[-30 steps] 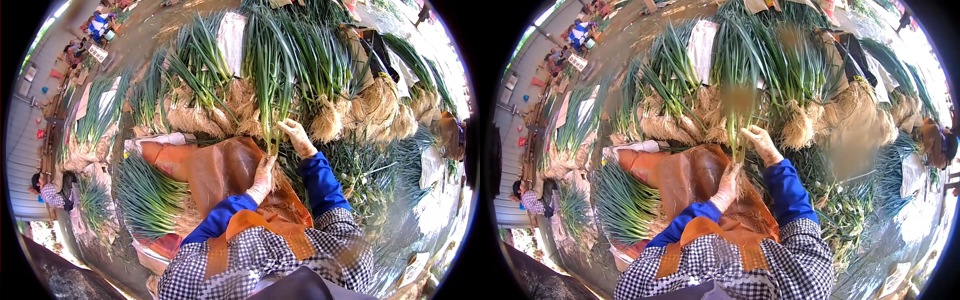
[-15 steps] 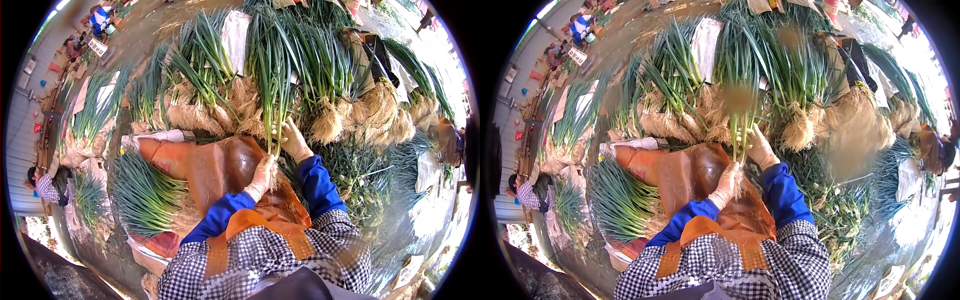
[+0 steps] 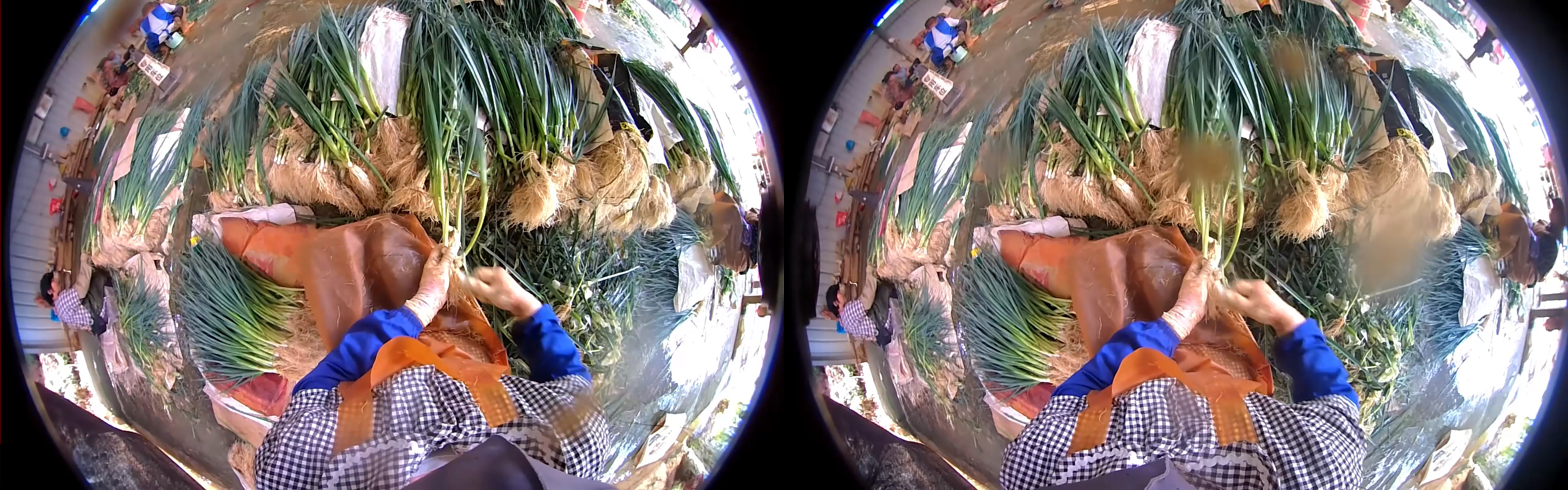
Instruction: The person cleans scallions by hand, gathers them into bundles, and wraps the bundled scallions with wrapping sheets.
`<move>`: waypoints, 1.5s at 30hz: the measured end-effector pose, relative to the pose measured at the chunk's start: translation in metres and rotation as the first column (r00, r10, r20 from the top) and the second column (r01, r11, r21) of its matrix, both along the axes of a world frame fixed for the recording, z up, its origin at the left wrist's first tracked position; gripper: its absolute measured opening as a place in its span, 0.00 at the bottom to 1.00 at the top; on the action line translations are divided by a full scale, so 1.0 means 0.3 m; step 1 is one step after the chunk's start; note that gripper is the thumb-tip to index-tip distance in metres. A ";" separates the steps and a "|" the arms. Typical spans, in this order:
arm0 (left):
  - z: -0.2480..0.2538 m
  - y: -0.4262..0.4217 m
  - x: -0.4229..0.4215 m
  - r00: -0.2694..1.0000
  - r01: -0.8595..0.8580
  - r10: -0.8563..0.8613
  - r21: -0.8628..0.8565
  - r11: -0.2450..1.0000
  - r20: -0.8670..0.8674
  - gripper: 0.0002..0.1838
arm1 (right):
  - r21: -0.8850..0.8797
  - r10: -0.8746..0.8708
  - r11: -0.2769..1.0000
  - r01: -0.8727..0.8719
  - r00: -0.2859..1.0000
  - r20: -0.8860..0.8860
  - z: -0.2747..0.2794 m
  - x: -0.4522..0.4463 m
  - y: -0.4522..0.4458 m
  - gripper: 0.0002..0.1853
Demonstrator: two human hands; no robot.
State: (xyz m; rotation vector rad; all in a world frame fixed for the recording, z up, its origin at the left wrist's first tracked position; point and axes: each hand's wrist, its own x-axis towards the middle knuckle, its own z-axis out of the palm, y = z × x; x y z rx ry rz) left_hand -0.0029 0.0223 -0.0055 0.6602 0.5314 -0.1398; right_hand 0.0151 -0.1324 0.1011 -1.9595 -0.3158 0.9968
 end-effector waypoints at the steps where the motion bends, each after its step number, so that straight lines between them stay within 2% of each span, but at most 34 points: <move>1: -0.014 0.005 -0.003 0.999 0.024 -0.023 -0.031 0.999 0.024 0.09 | -0.091 0.180 0.978 -0.186 0.981 -0.073 -0.003 0.006 -0.096 0.17; 2: 0.019 0.012 -0.002 0.999 0.037 -0.038 -0.054 0.998 -0.007 0.09 | -0.222 0.445 0.883 -0.413 0.888 0.120 -0.069 0.007 -0.187 0.19; 3: 0.071 0.011 -0.006 0.995 0.064 -0.066 -0.026 0.998 -0.068 0.08 | -0.489 0.517 0.776 -0.399 0.846 0.132 -0.144 0.016 -0.257 0.21; 4: 0.076 0.002 -0.014 0.997 0.056 -0.058 -0.033 0.998 -0.057 0.07 | -0.715 0.602 0.591 -0.373 0.794 0.083 -0.136 0.028 -0.273 0.22; 5: 0.082 -0.003 -0.014 0.998 0.050 -0.051 -0.034 0.998 -0.041 0.06 | -0.877 0.605 0.275 -0.394 0.780 -0.161 -0.142 0.077 -0.264 0.24; 7: 0.022 -0.036 0.004 1.000 0.020 -0.020 0.090 0.996 0.003 0.06 | -0.460 0.133 0.883 0.091 0.892 0.433 -0.042 0.152 -0.087 0.25; 8: 0.000 -0.043 0.001 0.999 -0.016 0.007 0.215 0.977 0.045 0.06 | -0.258 -0.051 0.942 0.216 0.849 0.526 -0.024 0.181 0.008 0.25; 9: 0.044 -0.028 -0.010 0.997 0.067 -0.068 0.035 0.997 0.027 0.07 | -0.034 -0.244 0.946 0.322 0.777 0.580 -0.010 0.221 0.088 0.25; 11: 0.049 -0.017 -0.014 0.989 0.135 -0.140 0.110 0.985 0.040 0.11 | -0.013 -0.240 0.941 0.339 0.690 0.683 -0.096 0.315 0.189 0.24; 13: -0.025 -0.008 -0.016 0.985 0.125 -0.150 0.253 0.959 0.082 0.14 | 0.010 -0.172 0.985 0.174 0.963 0.207 -0.201 0.385 0.217 0.20; 15: -0.138 -0.006 0.000 0.980 0.106 -0.161 0.381 0.919 0.117 0.16 | -0.125 -0.193 0.947 0.296 0.836 0.513 -0.122 0.295 0.247 0.17; 16: -0.205 -0.013 0.002 0.959 0.031 -0.110 0.290 0.957 0.260 0.18 | 0.141 -0.280 0.960 0.243 0.804 0.524 -0.255 0.253 0.222 0.17; 18: -0.216 0.006 -0.019 0.910 0.011 -0.066 0.136 0.991 0.409 0.21 | 0.248 -0.191 0.965 0.082 0.869 0.457 -0.247 0.113 0.131 0.17; 19: -0.220 0.016 -0.029 0.879 0.018 -0.041 0.054 0.998 0.476 0.22 | 0.113 -0.012 0.993 -0.032 0.928 0.372 -0.040 0.027 0.087 0.17; 21: 0.008 0.050 -0.018 0.992 0.104 -0.082 -0.269 0.957 0.095 0.14 | 0.191 -0.100 0.971 0.145 0.969 -0.228 0.030 -0.026 -0.089 0.14; 23: 0.061 0.033 -0.006 0.999 0.014 -0.020 -0.176 0.984 -0.029 0.13 | 0.008 -0.276 0.959 0.285 0.936 -0.216 -0.002 -0.019 -0.246 0.19; 24: 0.045 0.040 -0.003 0.998 0.062 -0.066 -0.230 0.971 -0.009 0.13 | -0.513 0.060 0.853 -0.099 0.994 -0.093 -0.146 0.027 -0.328 0.21; 25: 0.039 0.041 -0.005 0.994 0.111 -0.112 -0.285 0.952 0.012 0.14 | -0.797 0.377 0.519 -0.309 0.919 -0.111 -0.245 0.047 -0.359 0.21; 26: 0.061 0.039 0.005 0.992 0.112 -0.125 -0.265 0.958 -0.031 0.13 | -0.849 0.445 0.462 -0.257 0.895 -0.028 -0.291 0.071 -0.335 0.20; 27: 0.071 0.036 0.018 0.992 0.113 -0.123 -0.260 0.959 -0.022 0.13 | -0.754 0.358 0.653 -0.069 0.906 0.227 -0.306 0.100 -0.288 0.19; 28: 0.077 0.027 0.006 0.994 0.106 -0.109 -0.180 0.978 -0.008 0.12 | -0.452 0.124 0.882 0.132 0.861 0.493 -0.309 0.129 -0.211 0.18; 29: 0.079 0.027 -0.006 0.995 0.095 -0.095 -0.094 0.991 0.007 0.12 | -0.255 -0.144 0.899 0.357 0.789 0.597 -0.187 0.133 -0.084 0.16; 31: 0.069 0.026 -0.004 0.998 0.066 -0.066 -0.006 0.998 0.017 0.11 | 0.233 -0.373 0.928 0.292 0.738 0.562 -0.038 0.135 0.075 0.15; 32: 0.071 0.032 -0.016 0.995 0.073 -0.069 -0.053 0.996 0.073 0.11 | 0.017 -0.131 0.988 0.151 0.785 0.606 0.056 0.144 0.123 0.17; 33: 0.073 0.035 -0.026 0.989 0.088 -0.075 -0.101 0.991 0.128 0.10 | -0.029 0.027 1.000 -0.005 0.510 0.860 -0.022 0.171 0.157 0.13; 34: 0.084 0.034 -0.027 0.989 0.090 -0.077 -0.096 0.991 0.128 0.10 | -0.017 0.093 0.986 -0.164 0.468 0.879 -0.069 0.187 0.154 0.11; 35: 0.100 0.030 -0.024 0.990 0.099 -0.092 -0.065 0.993 0.103 0.11 | -0.014 0.152 0.948 -0.318 0.414 0.898 -0.109 0.198 0.150 0.10; 36: 0.109 0.027 -0.019 0.991 0.107 -0.104 -0.038 0.993 0.079 0.11 | 0.124 -0.002 0.975 -0.184 0.550 0.835 -0.158 0.170 0.157 0.08; 37: 0.086 0.032 -0.017 0.992 0.107 -0.104 -0.038 0.994 0.078 0.11 | 0.141 -0.011 0.970 -0.197 0.546 0.838 -0.107 0.135 0.155 0.06; 39: 0.022 0.059 -0.014 0.987 0.140 -0.114 -0.260 0.955 0.114 0.10 | 0.255 -0.095 0.967 -0.008 0.917 0.389 -0.003 0.037 0.115 0.06; 41: -0.022 0.085 -0.014 0.982 0.173 -0.111 -0.468 0.867 0.156 0.11 | 0.434 0.235 0.850 -0.300 0.952 0.198 -0.012 0.043 -0.022 0.12; 42: 0.032 0.092 -0.004 0.985 0.173 -0.164 -0.326 0.930 0.053 0.10 | 0.365 0.162 0.926 -0.095 0.974 -0.158 0.037 0.057 -0.070 0.12; 43: 0.080 0.098 -0.004 0.978 0.187 -0.199 -0.176 0.967 -0.058 0.10 | 0.048 -0.056 0.997 0.054 0.998 0.023 0.071 0.070 -0.058 0.15; 45: 0.117 0.120 -0.015 0.961 0.270 -0.274 -0.290 0.918 0.029 0.12 | -0.354 -0.140 0.880 0.316 0.885 0.444 -0.253 0.186 -0.099 0.19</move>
